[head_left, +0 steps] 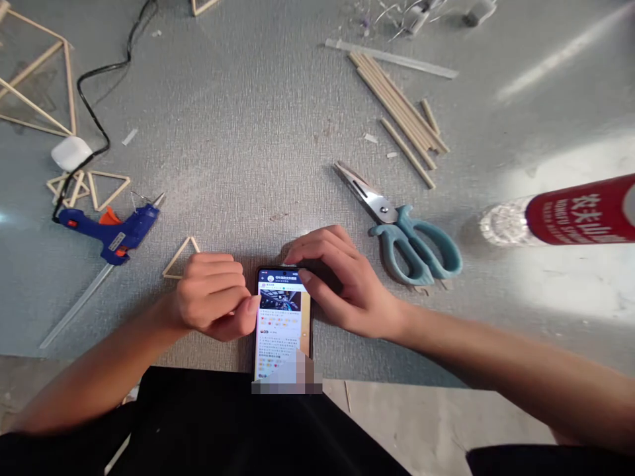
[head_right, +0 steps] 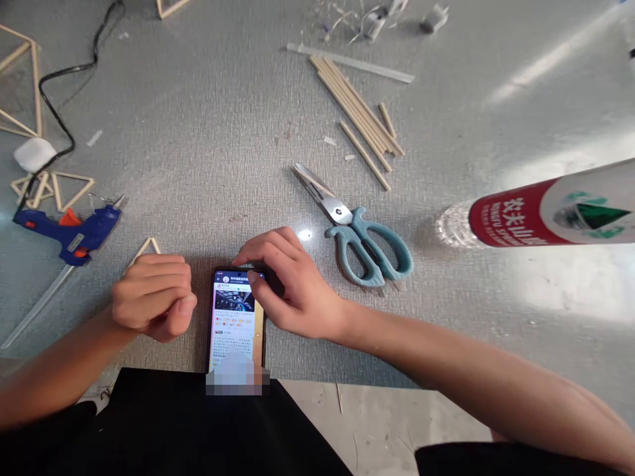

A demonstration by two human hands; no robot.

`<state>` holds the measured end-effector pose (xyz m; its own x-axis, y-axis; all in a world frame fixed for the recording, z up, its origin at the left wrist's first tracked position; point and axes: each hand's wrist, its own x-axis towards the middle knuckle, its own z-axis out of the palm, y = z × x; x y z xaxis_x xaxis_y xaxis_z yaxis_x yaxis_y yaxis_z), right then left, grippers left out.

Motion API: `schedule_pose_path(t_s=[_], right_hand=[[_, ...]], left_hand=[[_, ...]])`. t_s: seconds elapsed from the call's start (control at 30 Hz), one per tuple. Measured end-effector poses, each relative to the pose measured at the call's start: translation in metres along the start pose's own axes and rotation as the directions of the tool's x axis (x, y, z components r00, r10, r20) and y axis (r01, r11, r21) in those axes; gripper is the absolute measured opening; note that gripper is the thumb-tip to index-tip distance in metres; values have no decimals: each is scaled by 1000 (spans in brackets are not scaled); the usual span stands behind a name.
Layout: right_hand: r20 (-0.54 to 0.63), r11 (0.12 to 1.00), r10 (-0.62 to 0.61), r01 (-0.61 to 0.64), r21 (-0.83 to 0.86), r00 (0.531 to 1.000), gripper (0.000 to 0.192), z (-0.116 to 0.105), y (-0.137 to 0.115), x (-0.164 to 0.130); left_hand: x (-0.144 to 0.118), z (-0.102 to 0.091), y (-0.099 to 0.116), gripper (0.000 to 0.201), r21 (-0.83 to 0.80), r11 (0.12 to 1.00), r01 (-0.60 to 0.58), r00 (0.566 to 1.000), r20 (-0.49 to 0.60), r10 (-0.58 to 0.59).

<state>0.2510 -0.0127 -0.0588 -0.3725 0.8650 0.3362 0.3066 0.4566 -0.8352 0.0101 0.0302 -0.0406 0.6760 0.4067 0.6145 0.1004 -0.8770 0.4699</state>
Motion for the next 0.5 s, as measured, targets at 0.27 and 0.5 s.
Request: schedule_pose_path(t_s=[0.27, 0.5], right_hand=[[15, 999, -38, 38, -35, 999, 23, -2, -2, -1], [57, 990, -82, 88, -108, 995, 26, 1, -3, -5]], left_hand=[[-1, 1, -1, 29, -27, 1000, 10, 1000, -21, -11], [-3, 1, -1, 31, -49, 998, 43, 998, -46, -45]])
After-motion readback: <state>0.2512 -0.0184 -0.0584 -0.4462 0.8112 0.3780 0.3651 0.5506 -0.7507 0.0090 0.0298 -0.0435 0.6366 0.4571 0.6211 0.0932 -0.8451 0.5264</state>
